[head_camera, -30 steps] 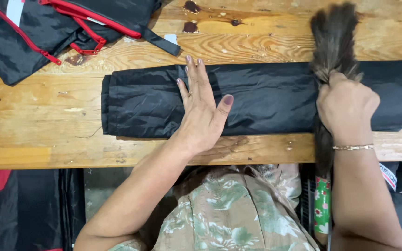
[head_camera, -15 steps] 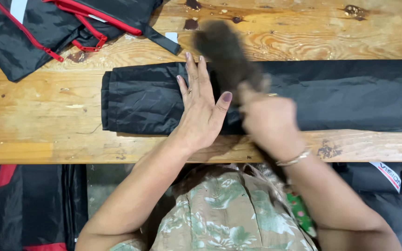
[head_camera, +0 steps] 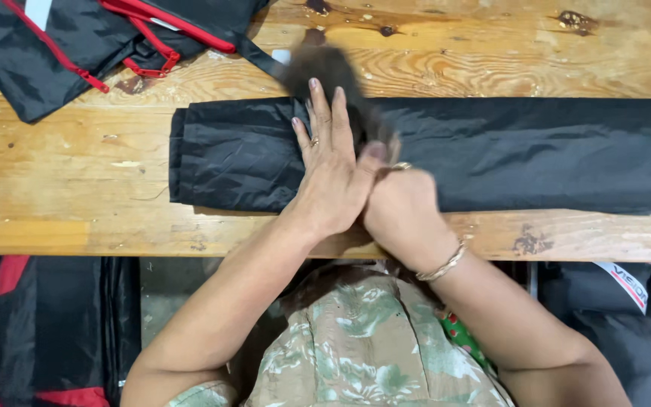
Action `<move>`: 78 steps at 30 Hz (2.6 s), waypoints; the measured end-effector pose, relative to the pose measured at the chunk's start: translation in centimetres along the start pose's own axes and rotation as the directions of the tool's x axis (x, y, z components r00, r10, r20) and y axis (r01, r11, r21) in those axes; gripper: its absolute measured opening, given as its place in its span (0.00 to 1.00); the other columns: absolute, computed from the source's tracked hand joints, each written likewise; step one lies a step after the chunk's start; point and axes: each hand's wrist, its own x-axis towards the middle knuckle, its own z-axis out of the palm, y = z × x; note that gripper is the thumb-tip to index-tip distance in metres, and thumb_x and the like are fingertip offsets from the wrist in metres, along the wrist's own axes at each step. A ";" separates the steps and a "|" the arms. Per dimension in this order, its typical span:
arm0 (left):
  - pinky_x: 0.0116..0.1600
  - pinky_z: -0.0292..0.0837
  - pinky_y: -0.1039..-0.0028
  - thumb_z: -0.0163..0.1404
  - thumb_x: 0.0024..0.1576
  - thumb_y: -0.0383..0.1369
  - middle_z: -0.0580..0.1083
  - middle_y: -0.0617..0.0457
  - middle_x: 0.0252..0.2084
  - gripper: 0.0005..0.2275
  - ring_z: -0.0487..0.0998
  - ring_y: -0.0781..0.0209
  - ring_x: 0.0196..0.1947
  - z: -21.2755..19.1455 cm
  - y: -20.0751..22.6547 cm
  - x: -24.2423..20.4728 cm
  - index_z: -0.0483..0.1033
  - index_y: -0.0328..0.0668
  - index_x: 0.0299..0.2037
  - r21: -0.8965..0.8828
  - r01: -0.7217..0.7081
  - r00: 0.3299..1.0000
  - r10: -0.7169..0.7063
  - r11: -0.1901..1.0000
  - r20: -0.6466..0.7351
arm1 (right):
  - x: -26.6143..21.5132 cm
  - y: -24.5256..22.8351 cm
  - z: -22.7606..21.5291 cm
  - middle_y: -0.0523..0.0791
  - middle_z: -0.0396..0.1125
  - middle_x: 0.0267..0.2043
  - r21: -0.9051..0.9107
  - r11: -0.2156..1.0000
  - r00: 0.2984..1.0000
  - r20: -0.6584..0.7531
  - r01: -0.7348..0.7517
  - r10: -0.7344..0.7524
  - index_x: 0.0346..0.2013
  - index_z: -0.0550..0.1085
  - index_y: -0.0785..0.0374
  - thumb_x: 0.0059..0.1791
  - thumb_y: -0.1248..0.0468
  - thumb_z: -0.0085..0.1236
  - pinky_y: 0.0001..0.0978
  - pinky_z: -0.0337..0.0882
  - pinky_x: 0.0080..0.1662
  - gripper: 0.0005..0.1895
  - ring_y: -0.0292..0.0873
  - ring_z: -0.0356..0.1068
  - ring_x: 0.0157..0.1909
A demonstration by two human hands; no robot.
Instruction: The person uses a feather duster to wipe a long black fabric item on a wooden table. They repeatedly brush the surface, fold the fabric, and continue dusting the folded sections.
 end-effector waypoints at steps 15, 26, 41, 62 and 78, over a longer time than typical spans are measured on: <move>0.77 0.16 0.38 0.22 0.63 0.61 0.23 0.31 0.78 0.42 0.27 0.29 0.80 0.4 0.2 -0.3 0.30 0.32 0.76 0.029 -0.003 1.000 0.003 1.000 0.005 | -2.3 11.7 0.2 0.38 0.74 0.23 -0.400 0.816 0.838 0.178 -0.417 0.516 0.38 0.74 0.43 0.51 0.55 0.49 0.39 0.65 0.20 0.06 0.49 0.78 0.24; 0.76 0.20 0.37 0.29 0.65 0.58 0.25 0.28 0.77 0.40 0.28 0.30 0.79 0.0 -0.1 -0.7 0.38 0.28 0.76 0.112 -0.039 0.999 0.037 0.993 0.018 | -1.3 8.0 -1.7 0.44 0.76 0.29 -0.119 0.944 0.911 0.250 -0.308 0.329 0.49 0.76 0.42 0.53 0.55 0.45 0.48 0.72 0.26 0.13 0.54 0.78 0.31; 0.73 0.24 0.29 0.27 0.62 0.63 0.38 0.36 0.79 0.38 0.32 0.29 0.77 2.7 2.3 2.5 0.46 0.48 0.77 0.690 -0.193 0.971 0.036 0.697 0.235 | -8.3 21.0 -0.1 0.55 0.77 0.34 -0.363 0.798 0.864 -0.041 -0.481 0.502 0.62 0.82 0.46 0.55 0.53 0.49 0.51 0.73 0.32 0.23 0.62 0.78 0.34; 0.75 0.36 0.32 0.39 0.64 0.53 0.45 0.31 0.77 0.34 0.41 0.26 0.77 -0.7 0.4 2.3 0.58 0.30 0.71 0.288 -0.061 0.950 0.144 0.956 -0.278 | 1.1 6.4 -1.0 0.47 0.67 0.35 -0.343 0.932 0.993 -0.009 -0.114 0.118 0.48 0.71 0.63 0.51 0.61 0.46 0.38 0.71 0.21 0.13 0.47 0.71 0.29; 0.76 0.22 0.35 0.28 0.65 0.59 0.33 0.37 0.80 0.40 0.27 0.34 0.80 -0.9 -2.2 2.0 0.36 0.34 0.77 0.122 0.131 0.970 -0.102 0.984 -0.221 | 1.3 8.3 -2.1 0.46 0.63 0.42 -0.200 0.980 0.995 0.095 -0.009 0.028 0.37 0.71 0.61 0.49 0.71 0.48 0.42 0.73 0.24 0.05 0.51 0.67 0.37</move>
